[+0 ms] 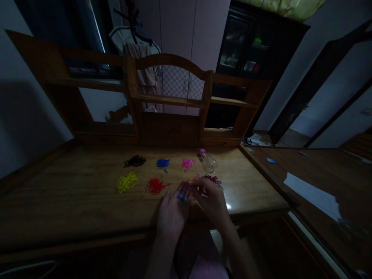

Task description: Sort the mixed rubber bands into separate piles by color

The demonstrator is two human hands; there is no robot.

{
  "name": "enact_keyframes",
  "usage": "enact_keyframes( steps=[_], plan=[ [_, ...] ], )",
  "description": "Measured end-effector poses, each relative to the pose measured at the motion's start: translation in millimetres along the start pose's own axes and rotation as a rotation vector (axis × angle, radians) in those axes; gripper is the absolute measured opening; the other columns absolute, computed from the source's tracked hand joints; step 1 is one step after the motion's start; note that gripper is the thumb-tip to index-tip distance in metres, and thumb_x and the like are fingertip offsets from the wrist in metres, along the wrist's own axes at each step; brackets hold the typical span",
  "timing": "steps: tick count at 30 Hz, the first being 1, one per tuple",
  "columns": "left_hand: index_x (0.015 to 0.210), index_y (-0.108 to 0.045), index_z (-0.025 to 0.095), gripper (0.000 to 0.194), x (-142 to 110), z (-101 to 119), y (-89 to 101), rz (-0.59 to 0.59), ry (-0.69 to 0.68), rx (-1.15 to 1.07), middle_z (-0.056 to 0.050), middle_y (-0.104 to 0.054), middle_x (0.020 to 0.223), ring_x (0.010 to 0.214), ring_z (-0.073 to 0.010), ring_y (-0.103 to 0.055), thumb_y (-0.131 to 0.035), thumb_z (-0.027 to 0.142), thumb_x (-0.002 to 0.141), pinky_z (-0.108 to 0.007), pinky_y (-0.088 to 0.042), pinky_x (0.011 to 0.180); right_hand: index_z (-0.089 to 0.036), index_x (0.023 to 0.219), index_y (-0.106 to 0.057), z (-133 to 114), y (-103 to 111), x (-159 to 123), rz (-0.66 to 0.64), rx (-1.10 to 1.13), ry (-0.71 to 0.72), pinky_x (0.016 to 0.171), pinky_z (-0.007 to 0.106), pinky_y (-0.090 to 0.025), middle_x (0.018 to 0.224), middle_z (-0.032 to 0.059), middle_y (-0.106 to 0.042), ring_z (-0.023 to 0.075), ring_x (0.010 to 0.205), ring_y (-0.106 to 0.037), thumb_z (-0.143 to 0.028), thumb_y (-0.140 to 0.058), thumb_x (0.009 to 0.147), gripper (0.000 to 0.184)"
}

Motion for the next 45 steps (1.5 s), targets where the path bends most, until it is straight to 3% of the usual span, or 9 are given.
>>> enact_keyframes(
  steps=[4,8,10,14,19,28,34,41,45],
  plan=[
    [0.092,-0.072,0.023,0.045,-3,12,-1.2,-0.019,-0.112,0.282,-0.009,-0.066,0.12,0.143,-0.0196,-0.022,-0.039,-0.003,0.076,-0.046,-0.032,0.112,-0.024,0.093,-0.069,-9,-17,6,-0.086,-0.064,0.081,0.079,0.027,-0.047,0.093,0.0029,-0.069,0.0176,0.09,-0.061,-0.019,-0.062,0.086,0.011],
    [0.106,-0.068,0.018,0.045,1,0,5.4,0.048,0.017,-0.163,-0.012,-0.063,0.125,0.137,-0.0215,-0.037,-0.031,0.004,0.084,-0.048,-0.042,0.106,-0.022,0.089,-0.067,14,4,9,0.012,-0.157,0.031,0.081,0.028,-0.046,0.094,0.0041,-0.065,0.0179,0.091,-0.06,-0.017,-0.059,0.087,0.01],
    [0.117,-0.063,0.013,0.041,2,-5,5.1,0.07,0.062,-0.304,-0.015,-0.062,0.126,0.132,-0.0231,-0.045,-0.032,0.014,0.089,-0.047,-0.045,0.104,-0.021,0.086,-0.067,24,2,7,-0.036,-0.216,0.029,0.081,0.028,-0.046,0.094,0.0045,-0.063,0.0181,0.091,-0.059,-0.014,-0.059,0.086,0.011],
    [0.123,-0.058,0.006,0.042,3,-5,2.9,0.066,0.051,-0.438,-0.018,-0.062,0.125,0.125,-0.022,-0.052,-0.033,0.026,0.095,-0.041,-0.044,0.107,-0.022,0.087,-0.07,32,-22,-1,-0.208,-0.239,0.057,0.081,0.028,-0.046,0.097,0.0047,-0.061,0.0173,0.092,-0.058,-0.005,-0.055,0.084,0.022],
    [0.124,-0.056,0.002,0.043,0,-6,1.6,0.061,0.056,-0.557,-0.021,-0.061,0.125,0.123,-0.0226,-0.054,-0.034,0.027,0.096,-0.039,-0.046,0.106,-0.025,0.097,-0.07,28,-31,-2,-0.27,-0.262,0.063,0.086,0.029,-0.045,0.104,0.005,-0.059,0.0182,0.097,-0.057,-0.001,-0.054,0.081,0.033],
    [0.128,-0.053,0.002,0.047,1,-5,4.1,0.125,0.047,-0.586,-0.022,-0.061,0.125,0.123,-0.0232,-0.055,-0.032,0.029,0.097,-0.037,-0.05,0.101,-0.021,0.095,-0.069,26,-40,5,-0.366,-0.45,0.068,0.085,0.026,-0.043,0.099,0.0049,-0.062,0.0182,0.096,-0.059,-0.011,-0.061,0.08,0.019],
    [0.125,-0.055,0.0,0.046,0,-5,4.4,0.088,0.022,-0.608,-0.024,-0.06,0.123,0.122,-0.026,-0.055,-0.034,0.029,0.096,-0.04,-0.049,0.101,-0.02,0.089,-0.068,23,-41,7,-0.313,-0.473,0.112,0.078,0.025,-0.043,0.093,0.0047,-0.064,0.0176,0.088,-0.061,-0.014,-0.061,0.082,0.012],
    [0.129,-0.051,0.0,0.048,0,-3,4.5,0.074,0.0,-0.625,-0.024,-0.059,0.126,0.123,-0.0265,-0.054,-0.039,0.031,0.094,-0.042,-0.047,0.103,-0.02,0.085,-0.065,35,-22,6,-0.185,-0.255,0.063,0.069,0.024,-0.044,0.092,0.0029,-0.063,0.0152,0.079,-0.06,-0.012,-0.062,0.079,0.011],
    [0.124,-0.056,0.003,0.045,1,-1,2.8,0.051,-0.022,-0.481,-0.023,-0.056,0.13,0.13,-0.026,-0.047,-0.036,0.03,0.094,-0.042,-0.045,0.104,-0.02,0.084,-0.063,32,-13,6,-0.108,-0.136,0.057,0.067,0.024,-0.045,0.086,0.0017,-0.061,0.0144,0.073,-0.058,-0.013,-0.061,0.081,0.008]
  ],
)
Point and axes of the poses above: each hand's wrist, its own x-axis towards the middle knuckle, its own y-axis out of the back of the hand, z = x × y, the point moved 10 cm from there along x, towards the middle knuckle
